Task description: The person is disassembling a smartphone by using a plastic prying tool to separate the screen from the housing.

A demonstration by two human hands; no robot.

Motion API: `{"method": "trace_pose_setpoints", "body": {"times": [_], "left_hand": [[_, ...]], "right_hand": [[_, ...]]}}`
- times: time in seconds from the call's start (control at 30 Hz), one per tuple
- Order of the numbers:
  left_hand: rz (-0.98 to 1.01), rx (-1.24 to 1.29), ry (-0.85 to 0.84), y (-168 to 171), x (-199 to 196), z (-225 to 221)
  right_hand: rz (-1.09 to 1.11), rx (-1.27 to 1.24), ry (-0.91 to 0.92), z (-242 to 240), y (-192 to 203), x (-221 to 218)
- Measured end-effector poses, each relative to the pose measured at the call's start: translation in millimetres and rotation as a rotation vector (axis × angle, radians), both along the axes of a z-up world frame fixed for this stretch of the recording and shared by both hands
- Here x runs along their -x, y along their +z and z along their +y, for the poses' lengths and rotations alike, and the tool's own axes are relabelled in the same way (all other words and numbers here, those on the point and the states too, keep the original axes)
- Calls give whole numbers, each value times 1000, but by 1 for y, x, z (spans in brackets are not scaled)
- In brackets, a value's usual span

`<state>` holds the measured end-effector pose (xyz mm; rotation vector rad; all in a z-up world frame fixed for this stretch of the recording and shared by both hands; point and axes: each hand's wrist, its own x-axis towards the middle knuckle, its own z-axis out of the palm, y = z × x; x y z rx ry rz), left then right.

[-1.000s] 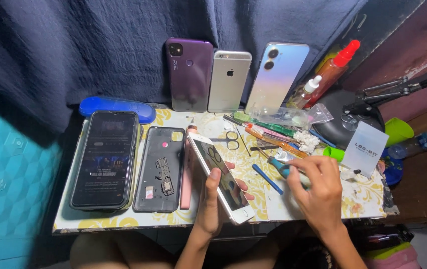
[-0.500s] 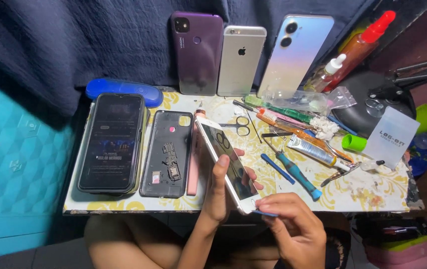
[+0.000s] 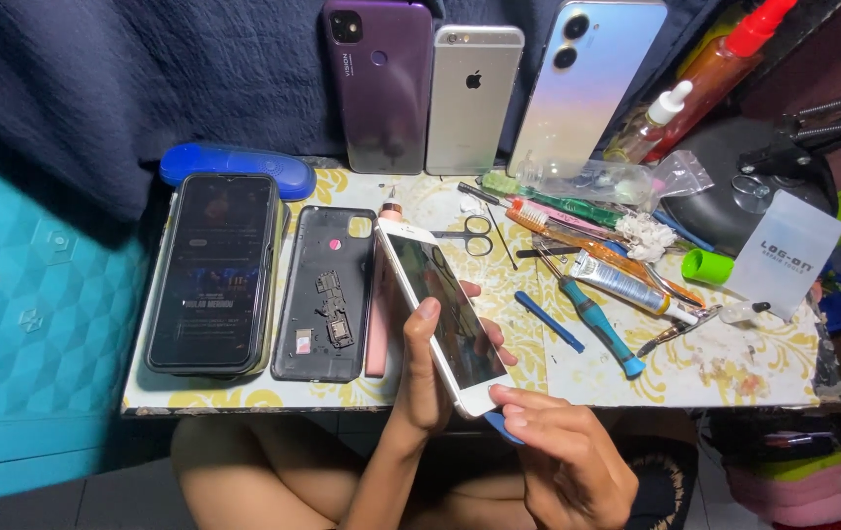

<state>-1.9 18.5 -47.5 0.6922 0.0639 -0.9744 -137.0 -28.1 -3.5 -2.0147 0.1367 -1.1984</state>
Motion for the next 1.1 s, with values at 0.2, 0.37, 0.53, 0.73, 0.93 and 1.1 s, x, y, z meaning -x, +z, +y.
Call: {"method": "trace_pose_setpoints", "body": {"times": [0.2,0.37,0.53,0.73,0.93,1.1], "left_hand": [[-11,1,17,1,-1,0],[-25,2,-4,-1,-1,1],[-29,3,-11,-1,-1,2],[-23,10,-17,-3,-1,1],[-25,19,-22,-4,0,1],[-16,55,24,-4,0,0]], "right_hand": [[-29,-83,-104,21,7,-8],[-44,-52,-108,20,2,-6],[-13,-19,-53,13,-4,-2],[-5,94,5,7,-2,1],[63,103,52,8,4,4],[130,168,98,5,1,11]]}}
